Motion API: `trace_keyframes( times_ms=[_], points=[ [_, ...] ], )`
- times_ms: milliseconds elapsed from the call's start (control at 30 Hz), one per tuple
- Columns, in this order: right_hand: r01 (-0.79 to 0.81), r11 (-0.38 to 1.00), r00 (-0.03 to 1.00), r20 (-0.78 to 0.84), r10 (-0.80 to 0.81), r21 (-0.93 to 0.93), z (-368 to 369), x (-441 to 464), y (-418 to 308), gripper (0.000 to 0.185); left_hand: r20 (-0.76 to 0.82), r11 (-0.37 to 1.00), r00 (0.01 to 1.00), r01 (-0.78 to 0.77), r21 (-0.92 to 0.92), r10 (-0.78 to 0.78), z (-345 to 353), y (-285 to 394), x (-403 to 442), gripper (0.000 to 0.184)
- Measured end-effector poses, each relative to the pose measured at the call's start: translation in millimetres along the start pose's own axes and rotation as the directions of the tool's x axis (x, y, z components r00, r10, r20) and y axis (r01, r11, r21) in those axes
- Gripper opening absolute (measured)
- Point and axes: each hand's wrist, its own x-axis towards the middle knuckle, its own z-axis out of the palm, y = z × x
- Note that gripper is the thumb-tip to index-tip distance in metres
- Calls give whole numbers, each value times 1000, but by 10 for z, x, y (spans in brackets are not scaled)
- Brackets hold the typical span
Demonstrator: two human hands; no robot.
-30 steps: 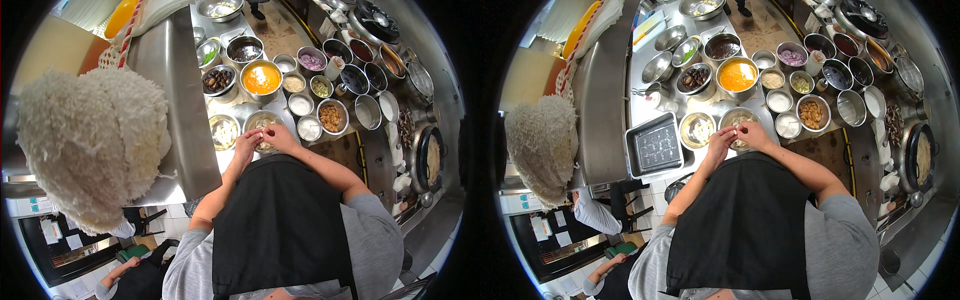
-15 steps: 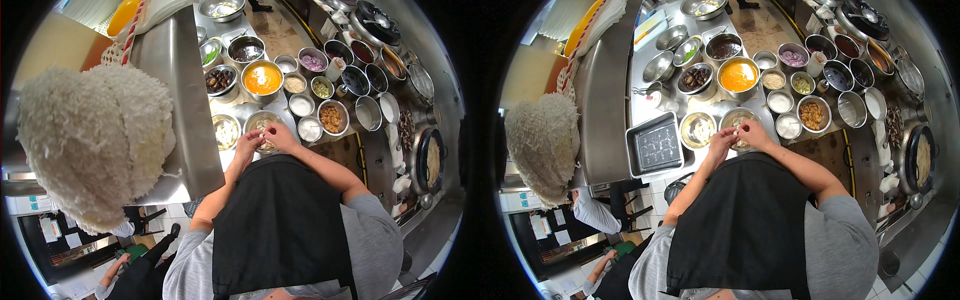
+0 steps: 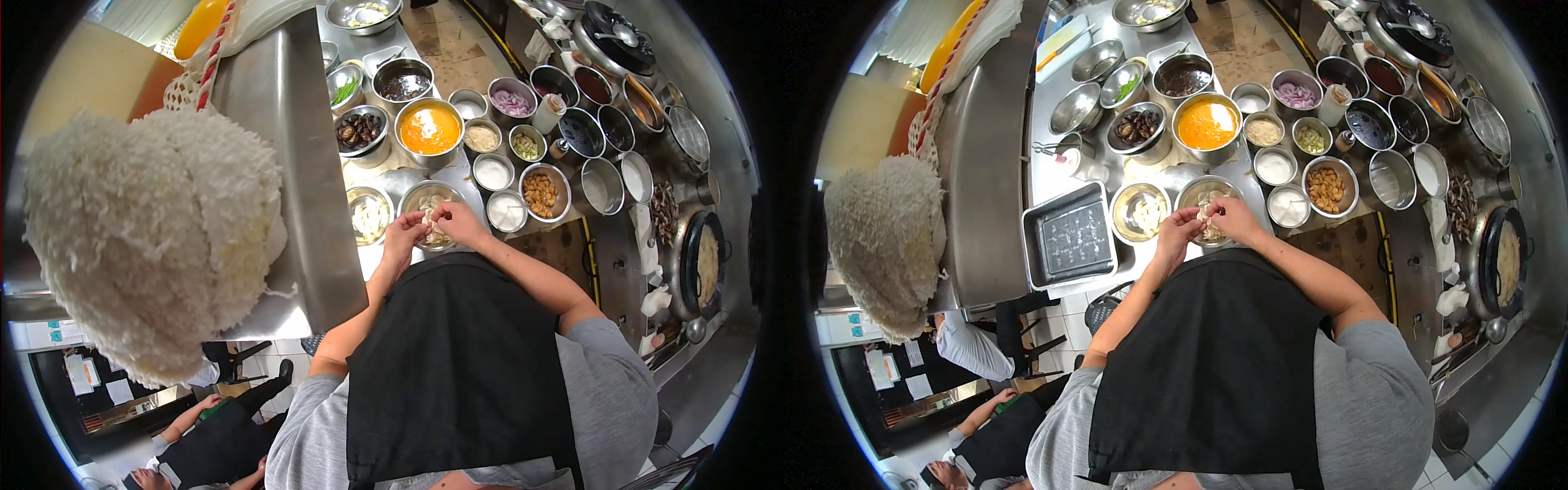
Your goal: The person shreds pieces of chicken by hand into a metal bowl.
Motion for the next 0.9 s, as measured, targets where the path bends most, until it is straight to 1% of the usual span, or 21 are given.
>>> trace_keyframes(
  times_ms=[67, 100, 167, 200, 267, 300, 367, 400, 467, 567, 700, 767, 800, 867, 900],
  points=[
    [-27, 998, 1000, -10, 26, -55, -25, -10, -68, 17, -18, 998, 998, -61, 28, 61, 29, 7, -14, 28],
    [-26, 998, 1000, -10, 26, -55, -30, -12, -112, 17, -18, 998, 998, -61, 28, 62, 27, 4, -8, 28],
    [-29, 1000, 999, 18, 29, 2, -30, -24, -191, 16, -11, 988, 994, -109, 105, 111, 22, -6, 2, 29],
    [-28, 1000, 999, 18, 28, 1, -32, -23, -193, 16, -11, 988, 994, -110, 105, 112, 28, -3, 2, 29],
    [-133, 983, 988, 93, 122, 128, -36, -13, -201, 18, -7, 966, 986, -160, 204, 165, 37, 8, 2, 29],
    [-133, 983, 988, 94, 121, 128, -36, -4, -189, 18, -8, 966, 986, -161, 204, 166, 54, 28, -10, 29],
    [-152, 971, 984, 120, 132, 182, -40, 13, -161, 17, -17, 911, 975, -203, 358, 223, 91, 65, -29, 27],
    [-152, 971, 984, 121, 132, 182, -45, 11, -181, 17, -17, 911, 975, -203, 358, 223, 90, 66, -23, 27],
    [-203, 947, 975, 144, 171, 249, -55, 6, -219, 16, 8, 878, 971, -221, 423, 241, 83, 71, -16, 25],
    [-212, 948, 971, 162, 176, 236, -60, 12, -231, 14, 23, 882, 968, -238, 407, 251, 34, 8, 24, 22],
    [-227, 950, 969, 147, 198, 214, -45, 7, -240, 13, 18, 903, 974, -217, 371, 227, 59, 39, -5, 21],
    [-259, 959, 960, 140, 243, 113, -20, 18, -209, 14, 22, 945, 983, -183, 270, 184, 64, 43, -11, 19],
    [-260, 959, 960, 139, 243, 114, -9, 20, -192, 14, 22, 945, 983, -182, 271, 183, 53, 24, -8, 19],
    [-222, 968, 969, 132, 207, 114, 13, 17, -160, 15, 15, 994, 994, -106, 35, 106, 33, -16, -10, 17],
    [-222, 968, 969, 132, 207, 114, 15, 7, -187, 15, 15, 994, 994, -106, 36, 106, 26, -30, -13, 17]
  ],
)
